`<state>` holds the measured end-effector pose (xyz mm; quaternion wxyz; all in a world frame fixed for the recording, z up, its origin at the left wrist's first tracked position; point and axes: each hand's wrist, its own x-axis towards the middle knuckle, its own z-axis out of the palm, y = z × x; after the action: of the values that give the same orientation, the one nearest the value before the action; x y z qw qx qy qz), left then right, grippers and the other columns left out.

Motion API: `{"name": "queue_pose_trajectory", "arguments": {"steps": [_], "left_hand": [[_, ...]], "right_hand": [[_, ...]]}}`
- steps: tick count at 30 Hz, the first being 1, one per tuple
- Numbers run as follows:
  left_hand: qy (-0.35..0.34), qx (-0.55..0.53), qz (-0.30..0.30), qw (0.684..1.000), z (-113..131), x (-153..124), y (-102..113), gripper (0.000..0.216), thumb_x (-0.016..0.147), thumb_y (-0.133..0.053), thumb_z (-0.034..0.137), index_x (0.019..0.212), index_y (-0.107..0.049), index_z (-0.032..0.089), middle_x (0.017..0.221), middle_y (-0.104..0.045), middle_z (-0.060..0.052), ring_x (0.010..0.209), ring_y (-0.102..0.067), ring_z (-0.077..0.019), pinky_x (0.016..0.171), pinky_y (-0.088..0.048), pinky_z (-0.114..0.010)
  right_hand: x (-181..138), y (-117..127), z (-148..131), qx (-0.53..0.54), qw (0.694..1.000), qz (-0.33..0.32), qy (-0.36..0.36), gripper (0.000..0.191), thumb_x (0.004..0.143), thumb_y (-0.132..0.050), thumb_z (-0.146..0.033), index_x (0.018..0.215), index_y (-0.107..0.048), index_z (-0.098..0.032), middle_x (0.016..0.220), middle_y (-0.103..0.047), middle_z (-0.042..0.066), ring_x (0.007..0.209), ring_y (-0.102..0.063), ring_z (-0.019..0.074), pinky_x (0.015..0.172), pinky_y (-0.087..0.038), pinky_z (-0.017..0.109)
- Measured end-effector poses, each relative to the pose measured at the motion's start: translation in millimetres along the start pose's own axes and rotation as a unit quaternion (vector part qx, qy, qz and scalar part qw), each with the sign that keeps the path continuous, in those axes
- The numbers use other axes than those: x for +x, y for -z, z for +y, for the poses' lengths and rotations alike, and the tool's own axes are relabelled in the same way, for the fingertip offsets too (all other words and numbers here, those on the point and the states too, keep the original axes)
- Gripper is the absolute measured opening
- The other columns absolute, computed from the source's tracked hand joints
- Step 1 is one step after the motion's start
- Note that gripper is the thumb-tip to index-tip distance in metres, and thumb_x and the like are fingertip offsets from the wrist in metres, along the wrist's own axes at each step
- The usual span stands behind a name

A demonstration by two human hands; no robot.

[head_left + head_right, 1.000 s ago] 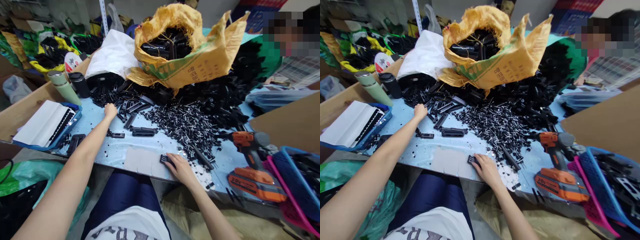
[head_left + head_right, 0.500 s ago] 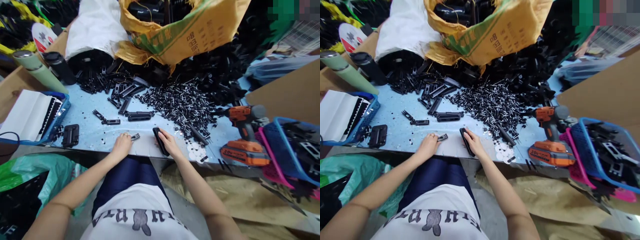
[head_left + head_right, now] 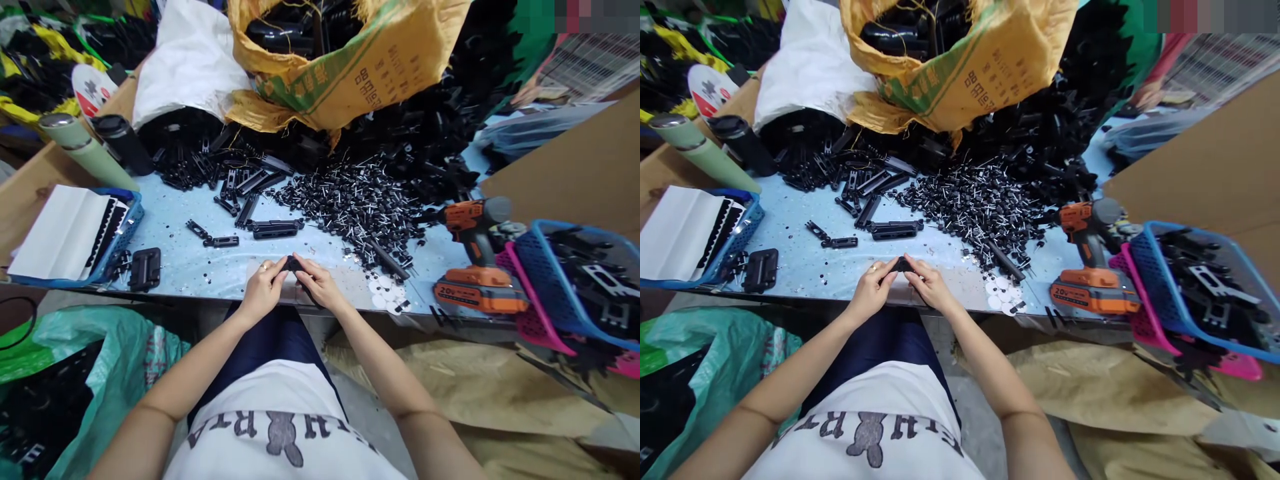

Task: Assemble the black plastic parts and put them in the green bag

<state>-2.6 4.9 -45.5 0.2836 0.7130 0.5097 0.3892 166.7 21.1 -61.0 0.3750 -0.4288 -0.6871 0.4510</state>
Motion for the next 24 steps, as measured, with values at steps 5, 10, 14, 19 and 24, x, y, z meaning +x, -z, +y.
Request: {"name": "queue_pose_trajectory", "arguments": {"steps": [5, 10, 14, 19, 24], "left_hand": [[0.007, -0.021, 0.116, 0.993, 20, -1, -8, 0.037, 0.094, -0.035, 0.031, 0.124, -0.053, 0.02, 0.099, -0.058, -0.008, 0.093, -0.057, -0.0164, 0.084, -0.047, -0.031], [-0.003, -0.014, 0.105, 0.994, 13, 0, -16, 0.037, 0.095, -0.034, 0.033, 0.122, -0.054, 0.019, 0.104, -0.06, -0.009, 0.099, -0.056, -0.0177, 0.088, -0.046, -0.033], [0.065, 0.064, 0.109, 0.99, -4, -2, -22, 0.042, 0.093, -0.032, 0.028, 0.133, -0.042, 0.018, 0.117, -0.055, -0.014, 0.11, -0.053, -0.0233, 0.091, -0.045, -0.041], [-0.093, 0.236, -0.125, 0.959, -12, 14, -18, 0.047, 0.085, -0.043, 0.014, 0.129, -0.047, 0.026, 0.131, -0.049, -0.011, 0.129, -0.035, -0.0299, 0.105, -0.02, -0.061], [-0.167, 0.243, -0.24, 0.925, -2, 40, -15, 0.046, 0.08, -0.039, 0.004, 0.118, -0.057, 0.022, 0.115, -0.06, -0.01, 0.114, -0.05, -0.0237, 0.105, -0.026, -0.053]], "right_hand": [[-7, -9, -10, -0.018, 0.997, 0.069, 0.042, 0.048, 0.091, -0.041, -0.043, 0.137, -0.041, -0.028, 0.098, -0.055, 0.006, 0.074, -0.056, 0.0141, 0.066, -0.052, 0.029], [-2, -11, -13, -0.079, 0.994, 0.03, 0.072, 0.049, 0.092, -0.039, -0.041, 0.139, -0.037, -0.026, 0.104, -0.057, 0.007, 0.086, -0.058, 0.0164, 0.079, -0.05, 0.033], [34, 39, -1, -0.238, 0.97, 0.007, 0.056, 0.043, 0.091, -0.041, -0.042, 0.133, -0.046, -0.029, 0.115, -0.058, 0.006, 0.103, -0.054, 0.0198, 0.089, -0.046, 0.037], [90, 184, 30, -0.441, 0.851, 0.276, -0.073, 0.039, 0.092, -0.036, -0.03, 0.126, -0.052, -0.017, 0.119, -0.054, 0.014, 0.112, -0.046, 0.025, 0.094, -0.039, 0.041], [120, 297, 60, -0.515, 0.738, 0.318, -0.297, 0.039, 0.088, -0.038, -0.018, 0.122, -0.049, -0.004, 0.117, -0.051, 0.024, 0.111, -0.043, 0.029, 0.087, -0.039, 0.04]]}}
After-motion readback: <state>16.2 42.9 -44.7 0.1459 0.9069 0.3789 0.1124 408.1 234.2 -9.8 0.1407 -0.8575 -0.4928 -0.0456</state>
